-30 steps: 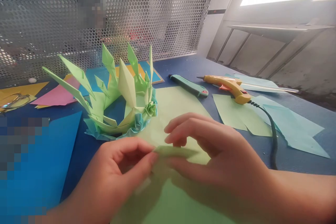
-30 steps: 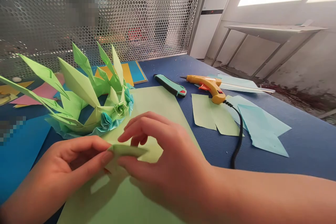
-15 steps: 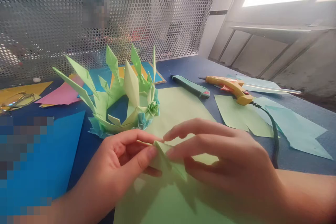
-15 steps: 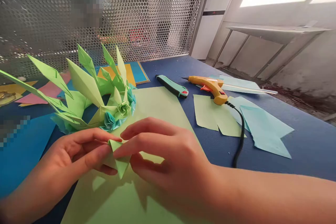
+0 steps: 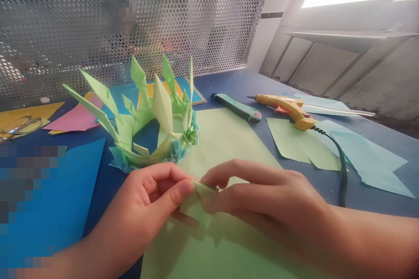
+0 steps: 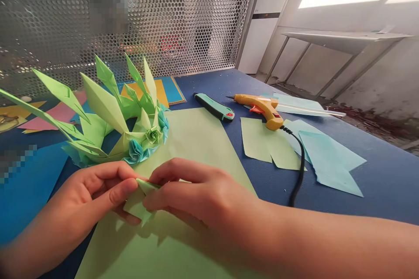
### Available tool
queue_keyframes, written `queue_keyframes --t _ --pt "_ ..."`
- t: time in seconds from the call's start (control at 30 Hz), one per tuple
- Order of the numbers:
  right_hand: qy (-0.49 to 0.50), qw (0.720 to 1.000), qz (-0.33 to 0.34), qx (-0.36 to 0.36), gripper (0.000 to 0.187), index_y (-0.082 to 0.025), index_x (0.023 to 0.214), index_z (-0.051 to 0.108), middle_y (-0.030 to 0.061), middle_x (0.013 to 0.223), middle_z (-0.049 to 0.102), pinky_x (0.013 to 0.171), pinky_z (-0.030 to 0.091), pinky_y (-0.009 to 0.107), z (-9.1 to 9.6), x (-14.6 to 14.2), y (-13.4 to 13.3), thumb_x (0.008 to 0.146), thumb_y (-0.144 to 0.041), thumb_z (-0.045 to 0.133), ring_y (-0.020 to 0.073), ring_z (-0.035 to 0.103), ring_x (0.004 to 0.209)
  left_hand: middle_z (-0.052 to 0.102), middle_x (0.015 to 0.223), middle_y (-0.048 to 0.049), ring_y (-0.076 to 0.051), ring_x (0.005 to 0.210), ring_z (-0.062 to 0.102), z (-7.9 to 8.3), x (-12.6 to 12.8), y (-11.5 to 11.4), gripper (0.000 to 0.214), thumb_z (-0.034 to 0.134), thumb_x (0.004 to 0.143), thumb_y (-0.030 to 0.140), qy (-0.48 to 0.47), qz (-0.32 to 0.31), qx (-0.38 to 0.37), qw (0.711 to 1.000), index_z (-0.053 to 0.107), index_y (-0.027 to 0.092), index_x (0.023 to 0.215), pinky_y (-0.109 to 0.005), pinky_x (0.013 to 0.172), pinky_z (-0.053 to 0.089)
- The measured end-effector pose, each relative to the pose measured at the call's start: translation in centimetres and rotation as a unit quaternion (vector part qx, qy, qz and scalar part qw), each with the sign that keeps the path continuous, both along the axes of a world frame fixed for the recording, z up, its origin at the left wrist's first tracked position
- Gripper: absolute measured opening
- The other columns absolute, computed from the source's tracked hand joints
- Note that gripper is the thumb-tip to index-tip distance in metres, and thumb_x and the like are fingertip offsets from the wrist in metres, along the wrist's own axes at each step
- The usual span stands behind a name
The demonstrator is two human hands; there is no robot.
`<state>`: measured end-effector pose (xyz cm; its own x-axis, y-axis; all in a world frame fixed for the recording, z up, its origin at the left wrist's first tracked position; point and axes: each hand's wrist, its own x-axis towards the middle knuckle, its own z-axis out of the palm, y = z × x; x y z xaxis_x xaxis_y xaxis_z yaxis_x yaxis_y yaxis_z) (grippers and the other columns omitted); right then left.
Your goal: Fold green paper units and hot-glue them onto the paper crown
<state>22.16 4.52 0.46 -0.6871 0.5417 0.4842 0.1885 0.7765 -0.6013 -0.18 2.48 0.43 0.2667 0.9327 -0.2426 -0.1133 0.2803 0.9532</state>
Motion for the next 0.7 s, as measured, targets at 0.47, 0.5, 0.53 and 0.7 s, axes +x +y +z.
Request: queue_keyframes --t 0.47,0.5,0.53,0.7 --pt "-0.056 0.997 0.032 0.046 0.023 -0.018 0.104 0.073 0.0087 0.115 0.069 0.09 0.054 0.02 -0.2 0.3 0.2 0.101 -0.013 0.051 0.0143 0.069 0.096 0.073 0.056 0.0065 -0.006 0.053 0.063 0.8 0.6 -0.3 0.015 0.091 0.067 0.022 0.051 0.013 -0.038 0.998 0.077 0.02 0.062 -0.006 0.054 0.049" --pt "-0.057 0.997 0.036 0.04 0.021 -0.018 0.103 0.073 0.009 0.116 0.068 0.091 0.054 0.021 -0.2 0.2 0.3 0.101 -0.013 0.053 0.0144 0.069 0.097 0.072 0.056 0.0068 -0.005 0.053 0.062 0.8 0.6 -0.3 0.015 0.09 0.067 0.022 0.052 0.012 -0.038 0.998 0.076 0.02 0.063 -0.006 0.053 0.048" --pt "-0.055 0.997 0.042 0.023 0.019 -0.017 0.103 0.074 0.0093 0.116 0.068 0.091 0.054 0.02 -0.2 0.2 0.3 0.1 -0.013 0.055 0.0138 0.07 0.095 0.072 0.057 0.0071 -0.005 0.053 0.062 0.8 0.6 -0.3 0.014 0.089 0.067 0.022 0.053 0.013 -0.038 0.998 0.076 0.021 0.063 -0.006 0.053 0.047" --pt "-0.015 0.985 0.043 -0.168 0.004 -0.017 0.092 0.078 0.005 0.108 0.07 0.084 0.057 0.016 0.8 -0.5 0.3 0.092 -0.018 0.074 0.0095 0.072 0.082 0.07 0.057 0.0078 -0.007 0.056 0.06 0.8 0.6 -0.4 0.013 0.087 0.068 0.02 0.084 0.036 -0.011 0.996 0.075 0.023 0.064 -0.007 0.053 0.045"
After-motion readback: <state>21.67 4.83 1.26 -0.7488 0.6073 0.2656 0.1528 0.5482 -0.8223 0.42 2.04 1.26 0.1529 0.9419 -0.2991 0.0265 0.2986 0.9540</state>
